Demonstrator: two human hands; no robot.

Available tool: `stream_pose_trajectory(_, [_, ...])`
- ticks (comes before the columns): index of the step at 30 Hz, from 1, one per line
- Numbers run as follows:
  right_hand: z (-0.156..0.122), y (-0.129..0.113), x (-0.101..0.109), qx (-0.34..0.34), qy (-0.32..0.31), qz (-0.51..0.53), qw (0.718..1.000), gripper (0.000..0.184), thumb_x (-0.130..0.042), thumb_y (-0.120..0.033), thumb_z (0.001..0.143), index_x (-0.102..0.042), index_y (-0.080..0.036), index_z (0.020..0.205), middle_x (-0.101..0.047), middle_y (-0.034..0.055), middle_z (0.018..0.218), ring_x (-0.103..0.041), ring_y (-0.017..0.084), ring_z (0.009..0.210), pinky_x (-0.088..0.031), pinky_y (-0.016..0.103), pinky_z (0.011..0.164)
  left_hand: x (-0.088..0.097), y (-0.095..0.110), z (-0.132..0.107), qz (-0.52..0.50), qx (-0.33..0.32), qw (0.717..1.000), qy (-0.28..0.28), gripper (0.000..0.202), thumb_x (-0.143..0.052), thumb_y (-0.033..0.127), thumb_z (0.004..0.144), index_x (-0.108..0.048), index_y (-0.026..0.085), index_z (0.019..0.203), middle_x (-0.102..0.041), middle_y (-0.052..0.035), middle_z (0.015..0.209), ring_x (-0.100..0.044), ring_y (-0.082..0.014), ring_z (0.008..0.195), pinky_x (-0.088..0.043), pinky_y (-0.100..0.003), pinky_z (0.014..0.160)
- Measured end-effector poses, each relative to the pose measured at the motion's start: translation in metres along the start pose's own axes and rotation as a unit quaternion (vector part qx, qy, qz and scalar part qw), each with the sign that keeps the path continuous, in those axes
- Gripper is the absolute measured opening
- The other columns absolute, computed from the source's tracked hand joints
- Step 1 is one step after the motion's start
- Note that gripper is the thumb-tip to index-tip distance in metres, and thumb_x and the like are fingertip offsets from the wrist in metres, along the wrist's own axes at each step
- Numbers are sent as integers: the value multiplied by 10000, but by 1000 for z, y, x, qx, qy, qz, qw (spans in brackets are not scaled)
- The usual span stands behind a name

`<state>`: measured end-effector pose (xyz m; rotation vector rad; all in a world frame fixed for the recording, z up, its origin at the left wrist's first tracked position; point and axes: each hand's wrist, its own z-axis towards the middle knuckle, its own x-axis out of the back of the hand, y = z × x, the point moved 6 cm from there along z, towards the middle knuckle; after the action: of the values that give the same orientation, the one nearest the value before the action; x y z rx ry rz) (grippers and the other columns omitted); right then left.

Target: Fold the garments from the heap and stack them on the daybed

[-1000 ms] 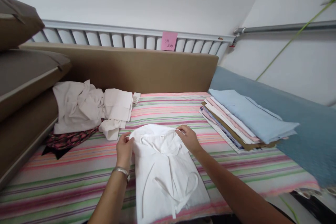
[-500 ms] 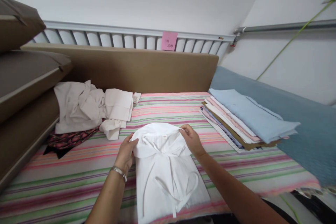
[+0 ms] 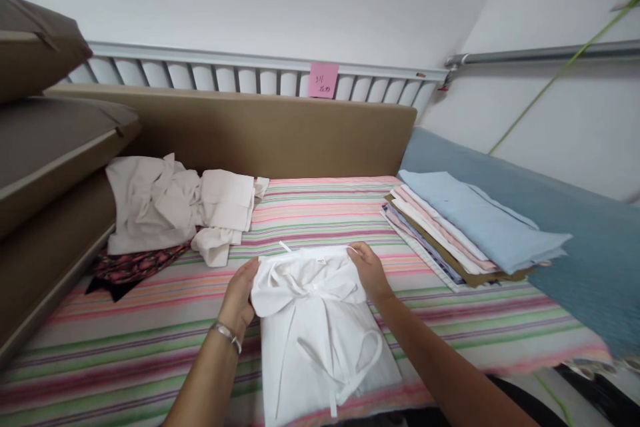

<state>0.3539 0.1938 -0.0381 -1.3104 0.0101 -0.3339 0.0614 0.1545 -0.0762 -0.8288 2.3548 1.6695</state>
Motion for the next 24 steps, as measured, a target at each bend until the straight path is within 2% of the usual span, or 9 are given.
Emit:
stream_pose_trajectory(3, [1,0,-1,2,-4,-10,1000,280,-570,-466,728,-523,-193,770,-507,-19,681,-459,138,654,-392,253,612,7,11,-1,199,-79,976,49,318,-605,298,714,-612,120,977,-668,-116,907,-638,-243,834,-499,-396,764])
stream_pose_trajectory(5, [0,-2,-1,8,-10,-18,1000,269,-555,-460,745,-516,-196,779,-497,-23,683,-451,135,651,-387,251,620,12,21,-2,271,-139,948,93,366,-639,270,671,-616,147,1015,-639,-128,1010,-581,-288,1003,-431,-456,893])
stream_pose_trajectory(7, [-1,-5,0,20,-16,-27,999,251,-543,-447,759,-511,-199,786,-491,-25,689,-447,133,654,-383,248,624,9,35,-7,352,-250,895,108,413,-622,239,685,-591,187,1094,-574,-125,1169,-471,-289,1168,-333,-471,1003])
stream_pose_trajectory(9, [-4,-9,2,33,-23,-34,999,232,-536,-431,768,-509,-201,786,-493,-24,696,-452,134,662,-383,245,625,-5,42,-14,435,-362,821,71,384,-545,256,765,-560,208,1146,-540,-104,1240,-437,-250,1204,-312,-444,1030])
stream_pose_trajectory(10, [-6,-12,2,37,-27,-37,998,223,-535,-423,770,-508,-202,783,-494,-24,697,-454,135,665,-383,244,625,-13,41,-17,464,-393,793,38,355,-502,278,804,-556,211,1148,-551,-94,1233,-453,-235,1186,-329,-431,1019])
stream_pose_trajectory(13, [-13,-20,5,48,-41,-40,997,199,-527,-400,784,-509,-203,791,-503,-22,706,-465,135,668,-386,243,624,-29,33,-22,526,-407,746,-36,306,-446,308,852,-571,226,1119,-609,-62,1158,-485,-224,1135,-358,-418,976])
stream_pose_trajectory(17, [-21,-29,9,59,-57,-47,996,186,-515,-384,806,-515,-199,818,-518,-13,720,-479,137,671,-388,245,618,-40,28,-30,603,-402,688,-32,254,-473,273,834,-596,245,1054,-644,-40,1036,-522,-224,1028,-322,-435,958])
stream_pose_trajectory(21, [-26,-36,13,84,-67,-68,992,179,-499,-377,825,-511,-200,806,-509,-14,708,-471,132,656,-377,242,602,-42,30,-35,635,-391,666,15,187,-487,278,812,-622,234,933,-646,-34,941,-542,-220,953,-282,-436,958])
stream_pose_trajectory(24, [-29,-38,15,99,-73,-82,989,175,-486,-372,839,-511,-203,804,-507,-14,712,-466,128,650,-371,242,599,-40,30,-35,639,-370,672,48,166,-496,309,800,-615,216,866,-646,-37,896,-555,-217,909,-288,-422,931])
